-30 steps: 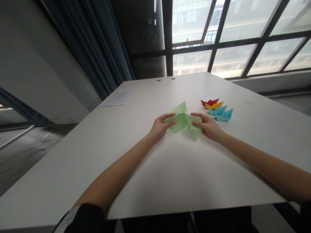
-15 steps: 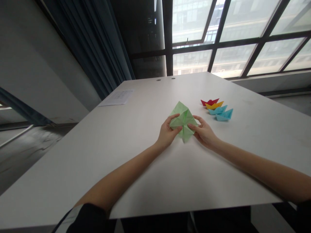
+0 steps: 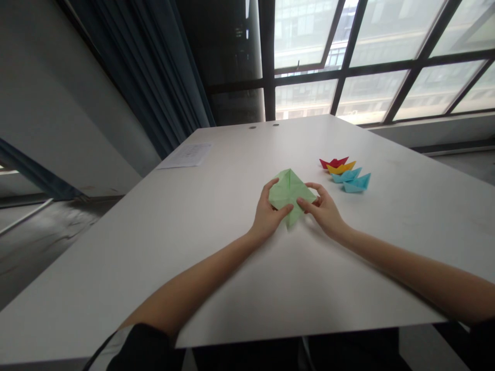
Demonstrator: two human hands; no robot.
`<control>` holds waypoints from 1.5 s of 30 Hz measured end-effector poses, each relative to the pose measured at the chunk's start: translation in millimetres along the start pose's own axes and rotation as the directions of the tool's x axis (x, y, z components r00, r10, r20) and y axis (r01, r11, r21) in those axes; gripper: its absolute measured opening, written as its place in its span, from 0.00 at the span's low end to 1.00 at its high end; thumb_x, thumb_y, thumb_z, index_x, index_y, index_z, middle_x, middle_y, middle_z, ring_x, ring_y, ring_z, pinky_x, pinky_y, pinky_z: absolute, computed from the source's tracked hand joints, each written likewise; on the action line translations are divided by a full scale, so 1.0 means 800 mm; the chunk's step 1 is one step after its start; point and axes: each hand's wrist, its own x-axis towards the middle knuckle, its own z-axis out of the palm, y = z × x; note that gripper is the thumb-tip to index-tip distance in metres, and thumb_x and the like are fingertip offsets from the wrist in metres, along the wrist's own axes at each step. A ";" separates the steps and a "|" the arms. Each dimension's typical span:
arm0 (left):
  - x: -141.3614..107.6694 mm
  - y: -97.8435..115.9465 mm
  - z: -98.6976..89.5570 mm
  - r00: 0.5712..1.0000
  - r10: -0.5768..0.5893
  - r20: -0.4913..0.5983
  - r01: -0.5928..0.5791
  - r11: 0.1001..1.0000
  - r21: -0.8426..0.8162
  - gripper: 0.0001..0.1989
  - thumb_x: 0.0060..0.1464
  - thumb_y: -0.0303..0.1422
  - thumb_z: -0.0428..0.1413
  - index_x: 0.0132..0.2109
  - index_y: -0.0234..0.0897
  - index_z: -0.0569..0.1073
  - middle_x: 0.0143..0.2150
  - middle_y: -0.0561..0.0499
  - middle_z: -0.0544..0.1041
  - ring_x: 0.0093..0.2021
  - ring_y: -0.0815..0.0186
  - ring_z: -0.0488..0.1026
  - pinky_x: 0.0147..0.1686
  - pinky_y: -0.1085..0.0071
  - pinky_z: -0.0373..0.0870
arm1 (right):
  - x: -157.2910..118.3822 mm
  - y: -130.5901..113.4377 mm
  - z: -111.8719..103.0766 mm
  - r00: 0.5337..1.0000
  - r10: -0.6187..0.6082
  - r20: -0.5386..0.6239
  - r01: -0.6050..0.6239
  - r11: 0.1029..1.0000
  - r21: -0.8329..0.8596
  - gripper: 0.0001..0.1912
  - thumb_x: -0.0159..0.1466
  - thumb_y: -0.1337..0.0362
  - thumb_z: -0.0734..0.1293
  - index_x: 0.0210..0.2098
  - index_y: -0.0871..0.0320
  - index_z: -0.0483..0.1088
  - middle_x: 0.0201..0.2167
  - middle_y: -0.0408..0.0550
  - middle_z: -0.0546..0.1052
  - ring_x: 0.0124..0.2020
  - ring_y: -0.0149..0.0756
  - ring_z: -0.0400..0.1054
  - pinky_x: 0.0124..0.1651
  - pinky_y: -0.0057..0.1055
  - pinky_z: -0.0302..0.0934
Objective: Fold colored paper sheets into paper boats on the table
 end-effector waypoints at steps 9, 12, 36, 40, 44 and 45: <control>0.021 0.012 -0.019 0.996 -0.031 -0.084 0.019 0.989 -0.144 0.41 0.34 0.25 0.59 0.58 0.43 0.55 0.33 0.56 0.73 0.32 0.70 0.70 0.36 0.73 0.66 | 0.013 -0.001 -0.017 0.988 0.151 -0.009 -0.149 0.983 0.106 0.22 0.55 0.44 0.62 0.43 0.49 0.60 0.17 0.35 0.67 0.19 0.28 0.63 0.22 0.24 0.56; 0.022 0.020 -0.024 0.994 -0.094 -0.055 0.082 0.978 -0.193 0.41 0.33 0.23 0.57 0.58 0.44 0.55 0.32 0.57 0.73 0.30 0.72 0.69 0.33 0.75 0.65 | 0.020 0.001 -0.024 0.955 0.292 0.060 -0.298 0.943 0.152 0.26 0.55 0.42 0.60 0.48 0.45 0.55 0.25 0.40 0.72 0.22 0.31 0.68 0.23 0.26 0.60; 0.023 0.019 -0.038 0.984 -0.157 0.080 0.173 0.948 -0.267 0.30 0.31 0.22 0.57 0.47 0.41 0.69 0.37 0.54 0.74 0.33 0.71 0.69 0.35 0.75 0.64 | 0.021 -0.009 -0.029 0.990 0.067 0.123 -0.091 0.977 0.194 0.26 0.49 0.59 0.71 0.48 0.53 0.67 0.20 0.36 0.69 0.24 0.28 0.65 0.29 0.27 0.61; 0.022 0.019 -0.035 0.985 -0.152 0.078 0.167 0.952 -0.256 0.32 0.31 0.22 0.57 0.49 0.42 0.67 0.37 0.54 0.74 0.34 0.70 0.69 0.37 0.73 0.64 | 0.023 -0.002 -0.030 0.983 0.054 0.174 -0.088 0.976 0.197 0.21 0.50 0.60 0.71 0.44 0.55 0.70 0.21 0.37 0.71 0.25 0.27 0.65 0.31 0.27 0.61; 0.022 0.017 -0.034 0.984 -0.153 0.090 0.172 0.947 -0.273 0.33 0.31 0.21 0.57 0.50 0.42 0.66 0.36 0.55 0.74 0.34 0.70 0.70 0.37 0.73 0.64 | 0.022 0.001 -0.030 0.965 0.076 0.253 -0.130 0.970 0.204 0.19 0.51 0.60 0.71 0.42 0.55 0.71 0.24 0.40 0.74 0.28 0.27 0.66 0.34 0.27 0.61; 0.022 0.017 -0.034 0.984 -0.154 0.093 0.174 0.945 -0.279 0.33 0.31 0.21 0.57 0.50 0.41 0.66 0.36 0.55 0.74 0.34 0.71 0.70 0.37 0.73 0.64 | 0.021 0.000 -0.029 0.959 0.086 0.269 -0.147 0.966 0.213 0.18 0.52 0.60 0.71 0.42 0.55 0.71 0.25 0.41 0.75 0.29 0.28 0.67 0.35 0.27 0.61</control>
